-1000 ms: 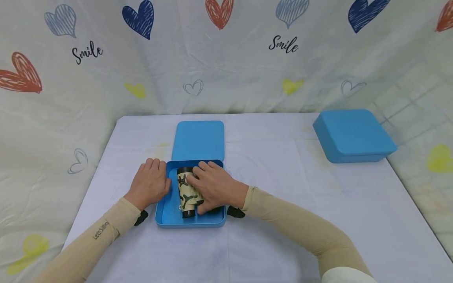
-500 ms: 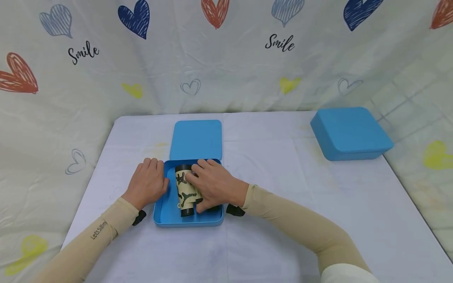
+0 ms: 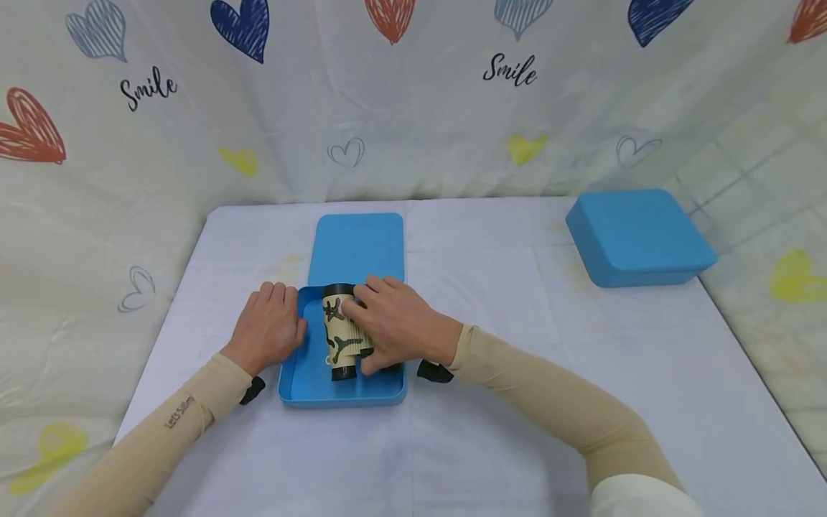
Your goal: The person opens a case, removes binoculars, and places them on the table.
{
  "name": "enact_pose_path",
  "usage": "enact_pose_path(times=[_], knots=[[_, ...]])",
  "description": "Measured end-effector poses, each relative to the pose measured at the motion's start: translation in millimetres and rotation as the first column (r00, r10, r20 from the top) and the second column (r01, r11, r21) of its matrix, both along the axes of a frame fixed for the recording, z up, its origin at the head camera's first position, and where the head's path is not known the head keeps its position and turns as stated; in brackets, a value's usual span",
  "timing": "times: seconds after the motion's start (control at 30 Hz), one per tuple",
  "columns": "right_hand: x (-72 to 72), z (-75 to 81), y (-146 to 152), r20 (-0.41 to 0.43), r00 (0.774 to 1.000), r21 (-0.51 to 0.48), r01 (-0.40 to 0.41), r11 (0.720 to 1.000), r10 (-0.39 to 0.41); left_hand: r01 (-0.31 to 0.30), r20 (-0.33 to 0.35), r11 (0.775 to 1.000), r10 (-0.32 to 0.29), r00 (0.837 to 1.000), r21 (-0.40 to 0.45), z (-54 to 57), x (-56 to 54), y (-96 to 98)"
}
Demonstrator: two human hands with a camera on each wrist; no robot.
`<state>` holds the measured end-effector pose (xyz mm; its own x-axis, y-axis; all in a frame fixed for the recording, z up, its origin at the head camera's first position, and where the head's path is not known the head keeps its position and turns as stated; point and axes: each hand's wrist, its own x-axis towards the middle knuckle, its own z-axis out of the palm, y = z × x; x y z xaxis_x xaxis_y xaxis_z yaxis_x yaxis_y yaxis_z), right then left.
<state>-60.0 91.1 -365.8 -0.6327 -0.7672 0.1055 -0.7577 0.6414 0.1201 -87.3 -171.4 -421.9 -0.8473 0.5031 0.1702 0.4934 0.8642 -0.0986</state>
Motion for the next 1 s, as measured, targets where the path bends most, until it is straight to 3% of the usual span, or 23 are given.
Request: enact_pose_path(times=[0.33, 0.77, 1.0], knots=[[-3.0, 11.8, 11.2, -0.02, 1.0, -0.01, 0.015, 1.0, -0.016, -0.009, -0.001, 1.0, 0.009, 1.0, -0.011, 2.6, -3.9, 1.0], [-1.3, 10.1, 27.8, -0.064, 0.997, -0.019, 0.033, 0.999, -0.034, -0.009, 0.019, 1.0, 0.009, 1.0, -0.011, 3.1, -0.7, -0.3], [0.1, 9.7, 34.8, -0.069, 0.996, -0.024, 0.049, 0.999, -0.051, 0.011, -0.006, 1.0, -0.011, 1.0, -0.006, 1.8, 0.7, 0.1]])
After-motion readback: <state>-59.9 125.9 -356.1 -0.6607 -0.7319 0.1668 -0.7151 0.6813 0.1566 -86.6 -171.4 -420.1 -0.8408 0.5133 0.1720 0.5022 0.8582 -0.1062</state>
